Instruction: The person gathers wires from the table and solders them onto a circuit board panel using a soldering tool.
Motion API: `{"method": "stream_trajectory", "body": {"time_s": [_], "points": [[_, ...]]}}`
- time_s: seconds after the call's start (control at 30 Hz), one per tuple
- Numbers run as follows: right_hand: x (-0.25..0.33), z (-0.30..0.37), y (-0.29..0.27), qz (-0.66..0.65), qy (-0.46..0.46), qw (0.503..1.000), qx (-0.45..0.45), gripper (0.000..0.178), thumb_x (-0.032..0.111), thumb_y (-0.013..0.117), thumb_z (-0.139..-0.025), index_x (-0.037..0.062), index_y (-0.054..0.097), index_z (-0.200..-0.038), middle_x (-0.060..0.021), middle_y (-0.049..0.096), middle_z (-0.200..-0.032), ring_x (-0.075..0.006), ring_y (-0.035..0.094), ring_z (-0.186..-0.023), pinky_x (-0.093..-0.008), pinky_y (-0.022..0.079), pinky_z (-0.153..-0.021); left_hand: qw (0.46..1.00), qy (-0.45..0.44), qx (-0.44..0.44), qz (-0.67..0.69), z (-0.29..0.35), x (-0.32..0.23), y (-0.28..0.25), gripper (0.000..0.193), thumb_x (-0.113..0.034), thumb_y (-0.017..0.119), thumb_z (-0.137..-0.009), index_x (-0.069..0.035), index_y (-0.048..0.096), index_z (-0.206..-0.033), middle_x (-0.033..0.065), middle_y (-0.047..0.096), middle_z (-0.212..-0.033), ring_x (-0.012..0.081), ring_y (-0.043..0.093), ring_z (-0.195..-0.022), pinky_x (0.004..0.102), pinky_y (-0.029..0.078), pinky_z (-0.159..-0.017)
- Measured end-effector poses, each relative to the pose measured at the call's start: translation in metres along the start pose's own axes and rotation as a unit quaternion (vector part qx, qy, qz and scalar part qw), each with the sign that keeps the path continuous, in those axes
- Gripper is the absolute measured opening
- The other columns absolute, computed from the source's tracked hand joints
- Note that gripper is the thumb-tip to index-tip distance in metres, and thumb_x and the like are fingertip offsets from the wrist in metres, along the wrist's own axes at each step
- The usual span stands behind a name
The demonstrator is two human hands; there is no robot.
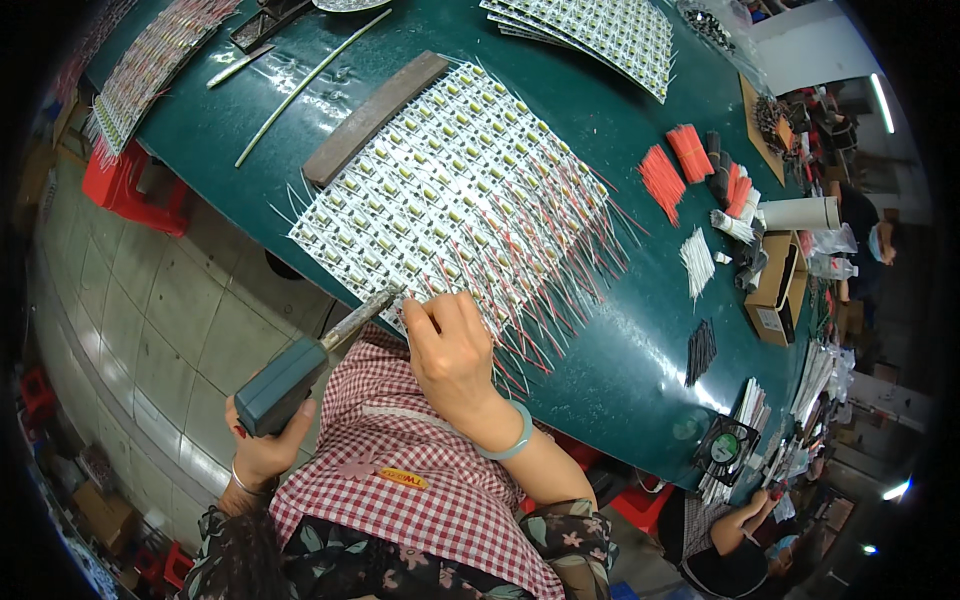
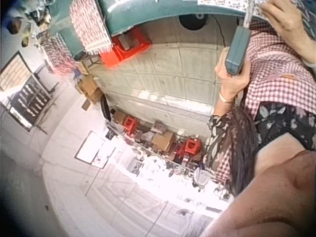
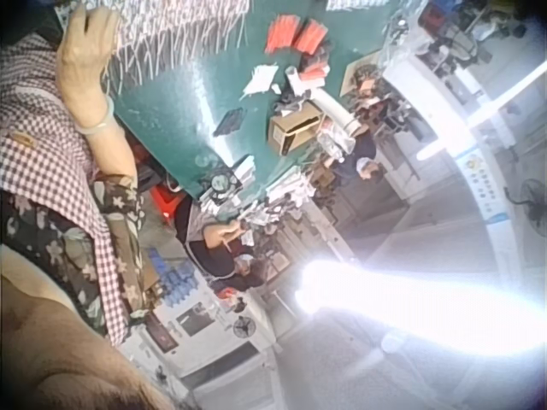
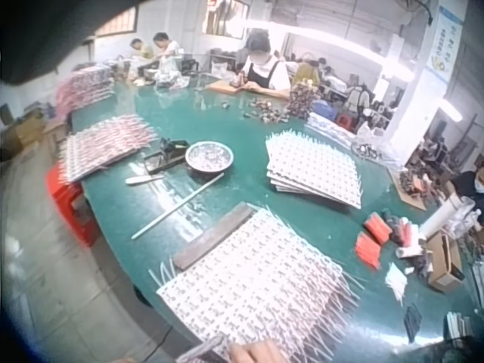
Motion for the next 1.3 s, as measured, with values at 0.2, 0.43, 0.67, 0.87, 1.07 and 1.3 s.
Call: {"method": "stream_trajectory", "body": {"time_s": [0.2,0.43,0.67,0.87,1.07,1.3], "points": [[0.001,0.001,0.003,0.015,-0.002,1.0,0.007,0.024,-0.005,0.07,-0.073,-0.0011,0.066,-0.096,-0.008,0.053,-0.078,-0.024,0.051,-0.07,-0.0343,0.044,-0.058,1.0,-0.02,-0.003,0.011,0.001,0.003,0.001,0.021,0.001,0.073,-0.072,0.005,0.065,-0.091,0.012,0.063,-0.08,0.0212,0.063,-0.065,0.0284,0.049,-0.06],[0.001,0.0,0.002,0.022,0.0,1.0,0.007,0.027,-0.007,0.071,-0.07,0.0,0.066,-0.095,-0.0078,0.053,-0.077,-0.0242,0.052,-0.071,-0.0346,0.044,-0.059,1.0,-0.023,0.012,-0.001,0.003,0.005,0.002,0.021,0.001,0.073,-0.071,0.004,0.065,-0.09,0.0108,0.062,-0.078,0.0195,0.059,-0.061,0.0278,0.047,-0.057],[0.001,0.002,0.003,0.029,0.0,0.999,0.015,0.024,-0.007,0.066,-0.071,-0.0007,0.065,-0.094,-0.0085,0.052,-0.08,-0.0252,0.052,-0.075,-0.0346,0.045,-0.06,0.998,-0.045,-0.007,0.037,0.008,0.003,-0.003,0.022,0.002,0.072,-0.071,0.007,0.067,-0.092,0.0123,0.064,-0.081,0.0188,0.062,-0.065,0.027,0.049,-0.059],[0.002,-0.002,-0.002,0.001,0.013,1.0,-0.015,0.02,-0.005,0.071,-0.073,0.0015,0.066,-0.091,-0.0081,0.054,-0.079,-0.0242,0.053,-0.071,-0.0348,0.045,-0.058,0.998,-0.042,-0.014,0.037,0.014,0.006,-0.004,0.023,0.002,0.072,-0.071,0.008,0.066,-0.093,0.0131,0.065,-0.084,0.0197,0.064,-0.068,0.0275,0.051,-0.062],[0.008,-0.002,-0.005,-0.082,0.034,0.996,0.008,0.02,-0.007,0.072,-0.073,0.0016,0.066,-0.09,-0.0084,0.054,-0.076,-0.0247,0.054,-0.07,-0.0358,0.045,-0.059,0.998,-0.055,-0.003,0.023,0.017,0.006,-0.008,0.025,0.003,0.072,-0.071,0.009,0.066,-0.095,0.0132,0.065,-0.084,0.0197,0.064,-0.069,0.0278,0.051,-0.062],[0.009,0.006,0.002,-0.048,0.032,0.998,0.002,0.023,-0.008,0.075,-0.07,0.003,0.068,-0.09,-0.0078,0.054,-0.073,-0.0246,0.055,-0.067,-0.035,0.045,-0.057,0.999,-0.043,-0.009,0.024,0.021,0.007,-0.01,0.024,0.002,0.072,-0.071,0.008,0.066,-0.093,0.0126,0.064,-0.082,0.0192,0.063,-0.067,0.0269,0.05,-0.06]]}}
Point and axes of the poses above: each hand's wrist, its own z-axis away from the middle knuckle, its own y-axis out of the palm, x = y × z, the point moved 5 cm from there along -z, towards the middle knuckle
